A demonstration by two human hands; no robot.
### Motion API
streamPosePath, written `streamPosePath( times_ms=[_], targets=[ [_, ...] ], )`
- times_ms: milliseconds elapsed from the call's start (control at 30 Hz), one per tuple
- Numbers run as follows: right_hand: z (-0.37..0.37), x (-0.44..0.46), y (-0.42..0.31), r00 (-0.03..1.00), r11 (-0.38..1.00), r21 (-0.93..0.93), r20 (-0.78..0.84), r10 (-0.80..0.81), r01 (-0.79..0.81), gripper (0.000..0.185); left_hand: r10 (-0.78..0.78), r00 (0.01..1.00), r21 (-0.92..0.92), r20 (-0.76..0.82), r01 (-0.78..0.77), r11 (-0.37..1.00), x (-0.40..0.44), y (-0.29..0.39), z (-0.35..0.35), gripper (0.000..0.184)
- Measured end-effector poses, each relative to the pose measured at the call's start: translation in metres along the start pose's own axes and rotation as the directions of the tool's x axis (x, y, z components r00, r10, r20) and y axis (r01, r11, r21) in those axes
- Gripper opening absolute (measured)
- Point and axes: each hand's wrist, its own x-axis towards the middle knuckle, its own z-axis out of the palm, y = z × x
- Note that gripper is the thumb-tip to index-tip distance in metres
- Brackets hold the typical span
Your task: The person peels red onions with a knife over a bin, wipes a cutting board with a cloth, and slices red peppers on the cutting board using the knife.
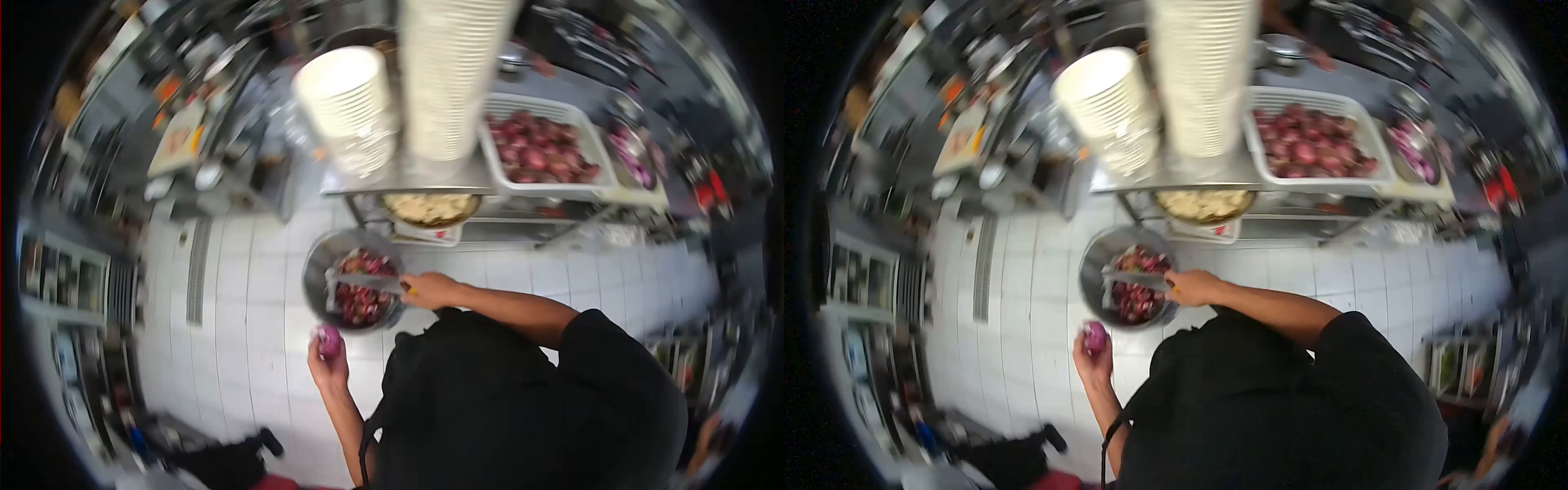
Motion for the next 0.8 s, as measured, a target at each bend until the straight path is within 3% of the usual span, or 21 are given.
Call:
streamPosePath(
  times_ms=[100,233,333,467,533,600,633,800],
  targets=[
    [0.016,-0.043,0.048,0.988,0.989,0.069,-0.079,0.133,-0.128,0.050,-0.187,0.982,0.149,0.015,0.183,0.972,0.018,-0.031,-0.012,0.035],
    [0.023,-0.104,0.113,0.936,0.939,0.161,-0.135,0.326,-0.304,0.056,-0.337,0.939,0.398,0.074,0.282,0.873,0.005,-0.079,0.040,0.045],
    [0.037,-0.149,0.162,0.877,0.896,0.249,-0.229,0.423,-0.367,0.055,-0.372,0.923,0.502,0.100,0.276,0.820,-0.013,-0.113,0.086,0.038],
    [0.052,-0.204,0.225,0.718,0.654,0.562,-0.143,0.681,-0.507,0.057,-0.456,0.872,0.577,0.178,0.282,0.766,-0.062,-0.173,0.161,0.031],
    [0.071,-0.228,0.266,0.662,0.582,0.642,-0.152,0.734,-0.499,0.052,-0.518,0.841,0.634,0.158,0.316,0.706,-0.060,-0.213,0.182,0.033],
    [0.084,-0.258,0.301,0.620,0.477,0.742,-0.105,0.777,-0.471,0.045,-0.601,0.763,0.699,0.240,0.293,0.652,-0.074,-0.261,0.214,0.033],
    [0.091,-0.275,0.315,0.604,0.464,0.781,-0.143,0.784,-0.418,0.044,-0.632,0.724,0.730,0.277,0.269,0.628,-0.089,-0.287,0.235,0.033],
    [0.131,-0.335,0.402,0.498,0.182,0.936,-0.009,0.867,-0.300,0.043,-0.694,0.604,0.851,0.392,0.048,0.523,-0.143,-0.429,0.327,0.036]
  ],
)
